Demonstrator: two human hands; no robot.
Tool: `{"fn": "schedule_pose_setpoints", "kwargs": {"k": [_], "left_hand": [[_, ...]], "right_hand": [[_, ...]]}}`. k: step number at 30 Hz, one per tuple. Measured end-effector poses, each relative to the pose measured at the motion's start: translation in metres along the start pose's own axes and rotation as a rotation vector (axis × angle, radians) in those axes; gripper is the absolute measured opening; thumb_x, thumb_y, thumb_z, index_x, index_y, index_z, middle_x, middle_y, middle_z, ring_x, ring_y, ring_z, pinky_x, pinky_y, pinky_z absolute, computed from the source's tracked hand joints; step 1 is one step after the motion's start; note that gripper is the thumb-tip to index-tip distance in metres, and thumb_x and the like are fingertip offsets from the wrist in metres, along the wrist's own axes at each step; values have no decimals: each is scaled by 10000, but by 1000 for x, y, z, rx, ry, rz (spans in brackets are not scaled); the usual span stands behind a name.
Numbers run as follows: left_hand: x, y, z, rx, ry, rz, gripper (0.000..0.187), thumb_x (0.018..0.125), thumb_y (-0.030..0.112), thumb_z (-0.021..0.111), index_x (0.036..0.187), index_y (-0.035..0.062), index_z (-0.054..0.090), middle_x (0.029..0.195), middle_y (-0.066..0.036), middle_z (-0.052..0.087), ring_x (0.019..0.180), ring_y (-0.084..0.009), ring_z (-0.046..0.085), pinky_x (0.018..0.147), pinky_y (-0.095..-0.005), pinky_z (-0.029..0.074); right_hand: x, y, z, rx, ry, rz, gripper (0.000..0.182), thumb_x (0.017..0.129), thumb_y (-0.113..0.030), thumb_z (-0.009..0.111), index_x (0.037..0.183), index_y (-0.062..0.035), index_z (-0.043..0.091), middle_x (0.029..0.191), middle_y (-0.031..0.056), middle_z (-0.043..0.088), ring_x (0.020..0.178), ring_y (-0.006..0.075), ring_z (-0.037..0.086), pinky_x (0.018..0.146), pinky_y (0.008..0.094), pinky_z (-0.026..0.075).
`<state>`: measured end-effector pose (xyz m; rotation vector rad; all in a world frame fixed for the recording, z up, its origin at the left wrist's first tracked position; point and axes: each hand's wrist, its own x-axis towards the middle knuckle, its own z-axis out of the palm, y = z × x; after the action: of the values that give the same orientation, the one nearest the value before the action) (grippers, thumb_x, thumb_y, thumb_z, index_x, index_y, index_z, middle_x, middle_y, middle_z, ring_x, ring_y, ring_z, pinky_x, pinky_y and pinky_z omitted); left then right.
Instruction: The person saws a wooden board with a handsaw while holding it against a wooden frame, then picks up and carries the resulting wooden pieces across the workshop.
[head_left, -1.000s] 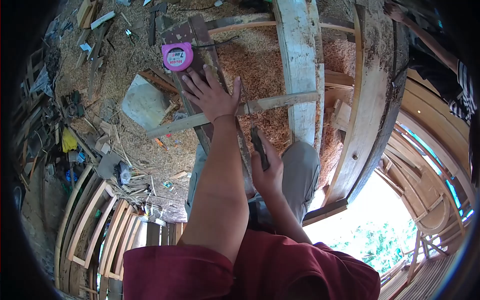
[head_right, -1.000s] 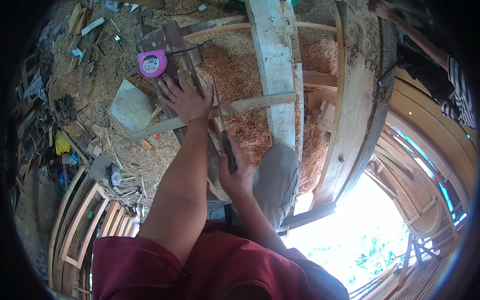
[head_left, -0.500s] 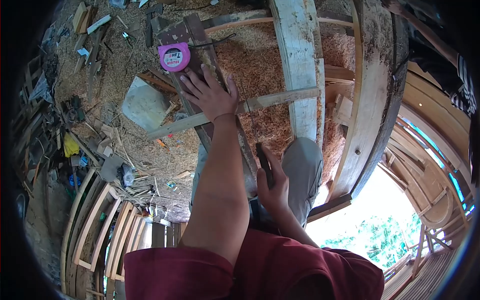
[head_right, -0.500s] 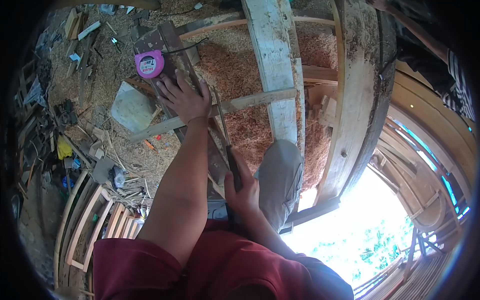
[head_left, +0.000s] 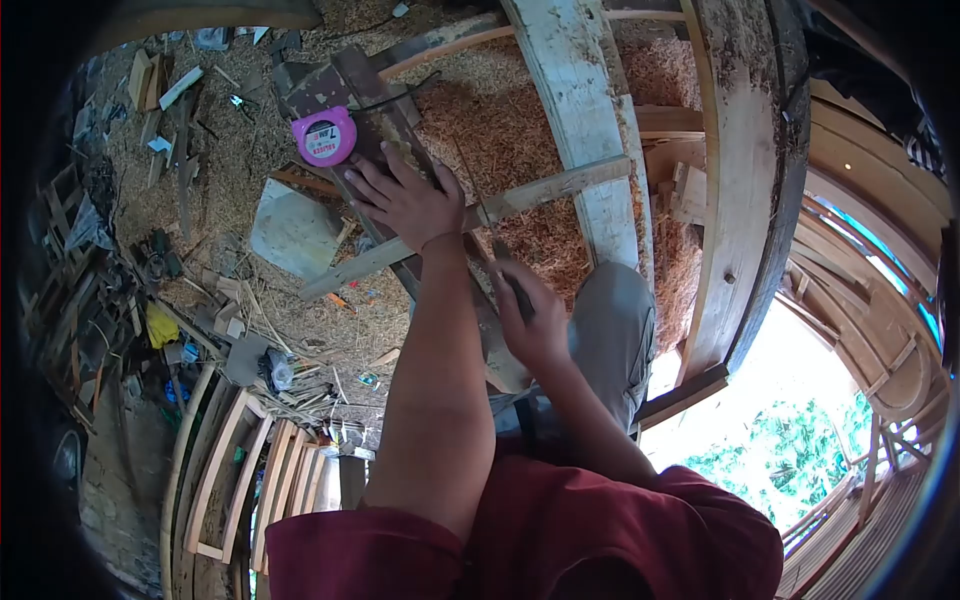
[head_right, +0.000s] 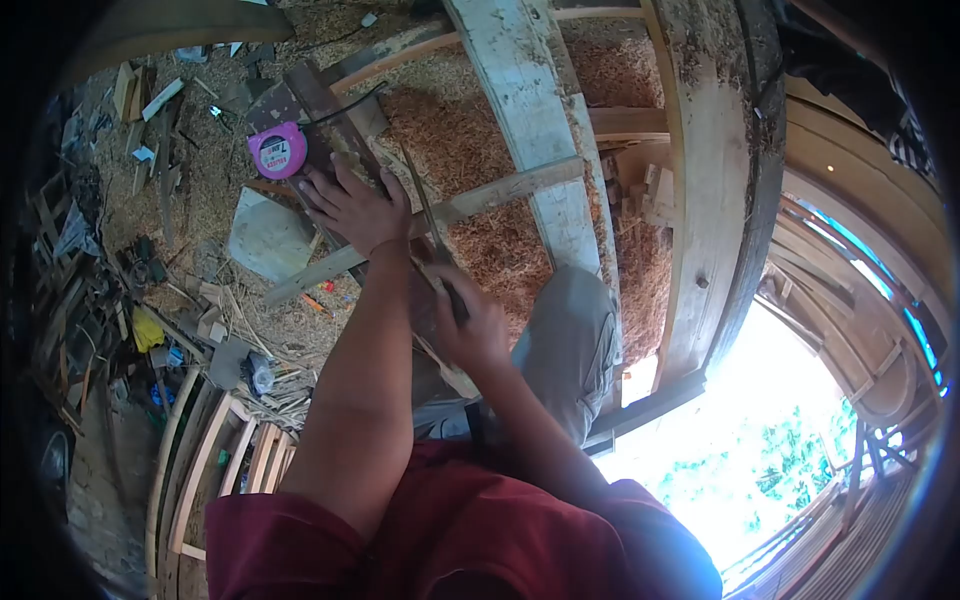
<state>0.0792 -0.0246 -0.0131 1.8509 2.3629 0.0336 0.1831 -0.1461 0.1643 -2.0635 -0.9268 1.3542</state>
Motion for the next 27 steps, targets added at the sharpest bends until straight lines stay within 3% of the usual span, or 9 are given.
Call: {"fn": "schedule_pose_setpoints", "kwargs": {"k": [2, 5, 8, 11, 14, 18, 23, 27], "left_hand": [[1, 0, -1, 6, 8, 0, 803, 945, 445, 654, 1621, 95, 398, 1694, -302, 256, 1618, -522, 138, 1260, -725, 173], [2, 1, 2, 15, 5, 11, 815, 947, 453, 650, 1629, 99, 379, 1694, -300, 258, 1615, -524, 152, 1260, -722, 181], [1, -2, 2, 37, -8, 8, 820, 950, 457, 644, 1634, 101, 367, 1697, -300, 256, 1611, -525, 166, 1262, -720, 181], [-2, -1, 5, 34, 10, 13, 825, 950, 460, 640, 1637, 100, 360, 1701, -301, 252, 1610, -526, 174, 1263, -721, 178], [1, -3, 3, 25, 13, 20, 829, 949, 460, 639, 1640, 100, 355, 1702, -304, 251, 1610, -526, 175, 1262, -724, 177], [0, -4, 6, 31, 8, 20, 831, 948, 458, 637, 1641, 95, 354, 1700, -308, 253, 1611, -525, 170, 1260, -725, 182], [0, -2, 5, 40, 7, 6, 826, 956, 465, 627, 1642, 95, 353, 1701, -309, 247, 1611, -525, 167, 1259, -725, 188], [1, -6, 8, 48, -9, 18, 807, 972, 475, 606, 1642, 100, 356, 1699, -308, 248, 1608, -524, 175, 1259, -725, 181]], "right_hand": [[15, -7, 4, 52, -41, 75, 315, 999, -7, 601, 1304, -18, 679, 1133, 194, 765, 1005, 271, 778, 881, 377, 576], [-36, -15, -14, 84, 53, 37, 334, 989, 11, 596, 1313, -8, 674, 1167, 201, 761, 1090, 292, 771, 939, 387, 572], [-38, -14, -19, 101, 5, 49, 358, 980, 14, 591, 1329, -4, 669, 1205, 209, 755, 1176, 294, 750, 1011, 386, 557], [13, -3, 1, 152, -34, 65, 375, 980, 6, 571, 1345, 12, 661, 1243, 203, 752, 1221, 284, 733, 1075, 376, 528], [-30, 6, -1, 159, 30, 107, 362, 984, -3, 570, 1333, 13, 665, 1212, 210, 756, 1207, 291, 740, 1073, 372, 524], [-63, -23, -35, 99, -74, 213, 359, 980, 20, 551, 1319, 18, 667, 1230, 212, 748, 1216, 287, 735, 1065, 359, 521], [4, 3, -4, 163, -32, 79, 343, 964, 7, 569, 1290, 13, 674, 1226, 203, 746, 1180, 302, 743, 1030, 351, 534], [-52, -12, -27, 112, -10, 40, 353, 955, 40, 560, 1290, 15, 666, 1208, 190, 738, 1109, 300, 749, 993, 344, 547]]}}
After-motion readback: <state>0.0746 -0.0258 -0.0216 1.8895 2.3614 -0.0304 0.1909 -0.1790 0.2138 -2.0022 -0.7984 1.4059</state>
